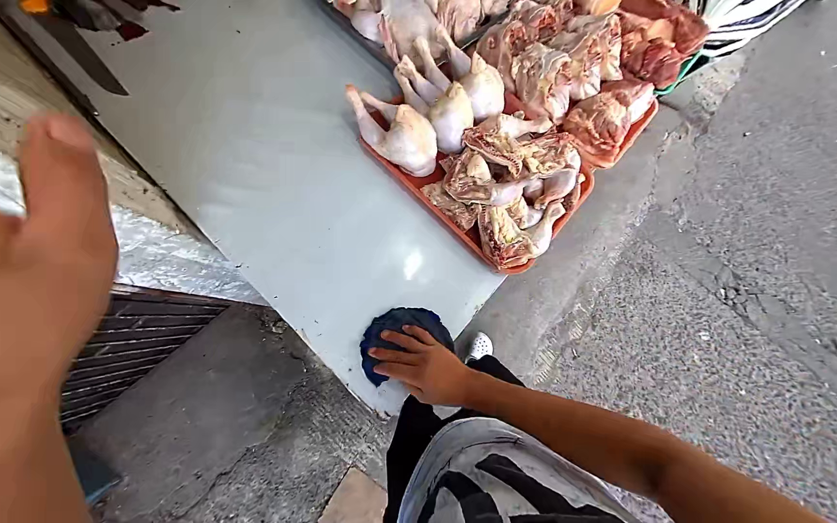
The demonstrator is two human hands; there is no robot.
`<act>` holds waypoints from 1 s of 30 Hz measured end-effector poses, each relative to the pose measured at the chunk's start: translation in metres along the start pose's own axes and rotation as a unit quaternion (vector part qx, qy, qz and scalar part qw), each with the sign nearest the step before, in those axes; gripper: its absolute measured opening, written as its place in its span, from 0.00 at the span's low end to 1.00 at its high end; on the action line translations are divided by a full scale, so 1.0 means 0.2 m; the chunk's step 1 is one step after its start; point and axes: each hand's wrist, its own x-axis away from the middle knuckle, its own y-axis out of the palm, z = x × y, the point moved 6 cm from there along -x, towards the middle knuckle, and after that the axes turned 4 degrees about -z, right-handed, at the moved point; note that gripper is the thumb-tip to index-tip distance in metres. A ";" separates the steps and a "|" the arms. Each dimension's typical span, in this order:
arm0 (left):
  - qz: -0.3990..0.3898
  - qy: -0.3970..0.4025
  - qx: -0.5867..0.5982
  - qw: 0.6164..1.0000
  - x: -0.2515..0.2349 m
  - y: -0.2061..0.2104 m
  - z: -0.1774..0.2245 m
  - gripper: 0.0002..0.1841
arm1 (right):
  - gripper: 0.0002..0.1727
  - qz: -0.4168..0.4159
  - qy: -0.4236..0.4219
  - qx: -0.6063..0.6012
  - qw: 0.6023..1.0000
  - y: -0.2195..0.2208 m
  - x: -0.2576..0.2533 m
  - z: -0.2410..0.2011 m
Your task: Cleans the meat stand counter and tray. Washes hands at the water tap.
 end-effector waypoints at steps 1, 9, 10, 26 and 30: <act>-0.036 -0.013 0.030 0.999 0.18 0.01 0.09 0.29 | 0.19 0.026 0.018 -0.002 1.000 -0.09 0.06 0.12; -0.151 -0.141 0.374 0.904 1.11 0.49 0.69 0.18 | 0.20 0.136 0.081 -0.074 0.985 -0.39 0.37 0.53; -0.157 -0.133 0.400 0.893 1.09 0.56 0.84 0.18 | 0.17 0.105 0.026 -0.093 0.990 -0.34 0.33 0.45; -0.429 -0.149 0.397 0.797 0.92 1.80 2.28 0.21 | 0.17 0.429 0.531 -0.591 0.429 -1.01 1.77 2.05; -0.518 -0.131 0.365 0.762 0.82 2.10 2.43 0.22 | 0.24 0.363 0.503 -0.670 0.409 -0.98 1.72 2.11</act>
